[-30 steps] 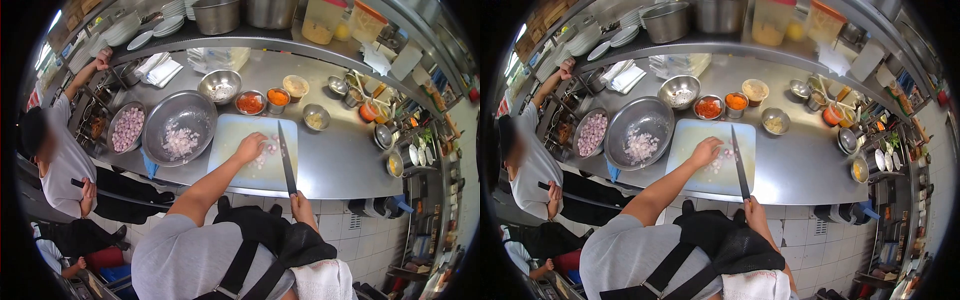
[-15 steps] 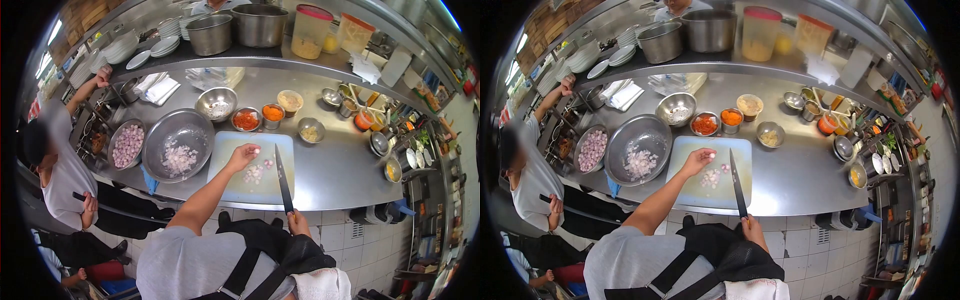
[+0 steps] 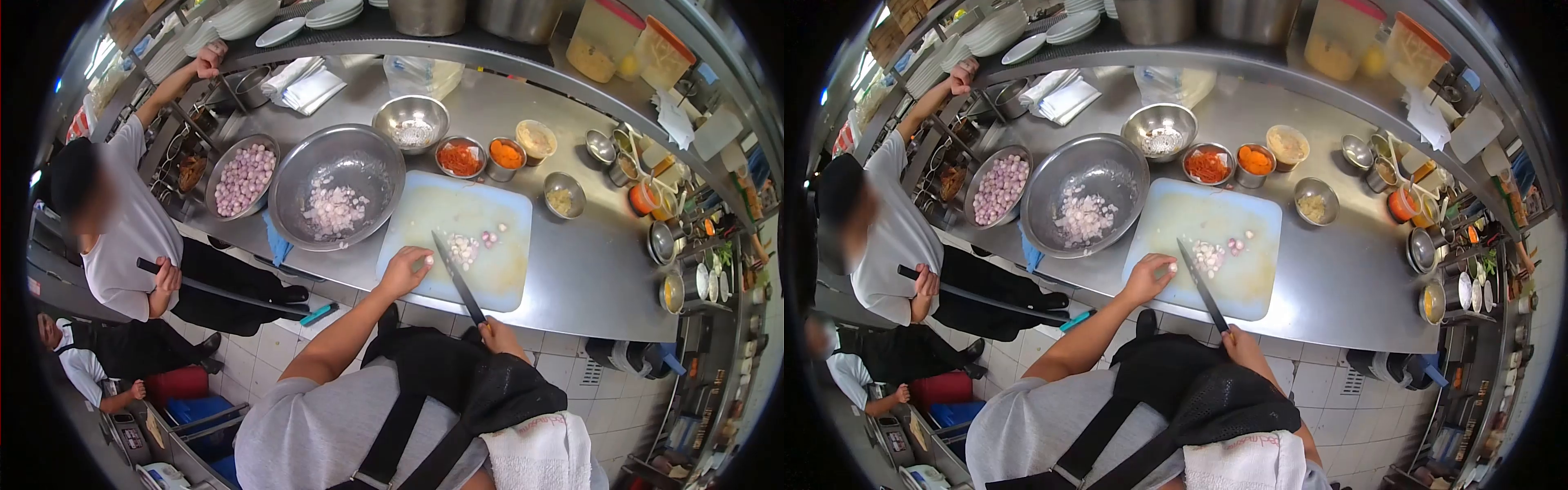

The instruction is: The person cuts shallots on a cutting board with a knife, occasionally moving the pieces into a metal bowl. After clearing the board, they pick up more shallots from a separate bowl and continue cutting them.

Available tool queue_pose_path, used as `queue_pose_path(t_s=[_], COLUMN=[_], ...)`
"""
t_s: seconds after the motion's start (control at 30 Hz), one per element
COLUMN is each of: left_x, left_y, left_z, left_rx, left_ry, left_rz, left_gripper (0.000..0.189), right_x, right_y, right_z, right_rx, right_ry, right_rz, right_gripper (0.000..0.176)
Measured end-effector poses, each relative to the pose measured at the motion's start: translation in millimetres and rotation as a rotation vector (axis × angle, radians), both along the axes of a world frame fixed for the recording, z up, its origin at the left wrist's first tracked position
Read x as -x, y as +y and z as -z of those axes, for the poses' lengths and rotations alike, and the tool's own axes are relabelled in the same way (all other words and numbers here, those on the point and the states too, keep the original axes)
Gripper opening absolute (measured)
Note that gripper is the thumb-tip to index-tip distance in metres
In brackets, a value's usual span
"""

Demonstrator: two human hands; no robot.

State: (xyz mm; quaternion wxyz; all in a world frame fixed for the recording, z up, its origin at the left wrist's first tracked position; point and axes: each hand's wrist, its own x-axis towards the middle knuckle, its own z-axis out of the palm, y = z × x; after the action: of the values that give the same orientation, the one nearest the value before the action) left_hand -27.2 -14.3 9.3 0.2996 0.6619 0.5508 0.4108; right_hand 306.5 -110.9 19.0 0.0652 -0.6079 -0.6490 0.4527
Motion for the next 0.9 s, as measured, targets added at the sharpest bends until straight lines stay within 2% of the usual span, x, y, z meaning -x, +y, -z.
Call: queue_pose_path(t_s=[0.07,0.1,0.17,0.3,0.4,0.43,0.5,0.57,0.63,0.7,0.73,0.8,0.9], left_x=[-0.1,-0.3,-0.9,3.9,3.8,-4.7,-42.6,-96.0,-133.8,-141.4,-131.6,-93.6,58.6], left_y=[7.5,7.6,8.9,11.7,32.1,52.2,98.4,128.6,138.5,126.7,118.7,101.1,16.2], left_z=[14.4,11.3,3.3,-26.3,-57.5,-79.6,-134.0,-236.5,-338.3,-440.5,-485.1,-544.2,-560.1], left_rx=[-0.151,-0.151,-0.104,-0.237,-0.273,-0.29,-0.502,-0.877,-1.226,-1.564,-1.689,-1.629,-1.241], left_ry=[0.174,0.174,0.173,0.194,0.158,0.151,0.141,0.055,0.103,0.239,0.349,0.625,1.014], left_rz=[0.062,0.062,0.063,0.068,0.061,0.094,0.204,0.36,0.471,0.543,0.597,0.667,0.37], left_gripper=[0.037,0.037,0.039,0.039,0.033,0.031,0.025,0.017,0.016,0.012,0.017,0.011,0.019], right_x=[-1.0,2.4,4.1,3.0,1.0,-0.1,-1.8,-4.3,-4.2,-0.4,-1.0,-4.1,-7.9], right_y=[2.1,1.5,2.7,-0.8,-2.1,-3.9,-5.8,-3.4,2.9,3.1,3.7,3.5,1.6], right_z=[-2.4,-9.2,-14.7,-0.1,6.5,14.9,30.6,33.7,24.9,8.5,5.1,0.6,2.0], right_rx=[-0.048,-0.126,-0.102,-0.117,-0.118,-0.115,-0.185,-0.116,-0.057,-0.062,-0.071,-0.028,-0.024], right_ry=[0.013,0.035,0.033,0.065,0.057,0.06,0.095,0.061,0.019,-0.005,-0.022,0.096,0.121], right_rz=[0.008,0.007,0.009,0.01,0.006,0.003,0.023,0.008,-0.015,0.024,0.041,0.018,-0.01], right_gripper=[0.034,0.031,0.031,0.031,0.031,0.031,0.034,0.034,0.035,0.035,0.035,0.034,0.033])
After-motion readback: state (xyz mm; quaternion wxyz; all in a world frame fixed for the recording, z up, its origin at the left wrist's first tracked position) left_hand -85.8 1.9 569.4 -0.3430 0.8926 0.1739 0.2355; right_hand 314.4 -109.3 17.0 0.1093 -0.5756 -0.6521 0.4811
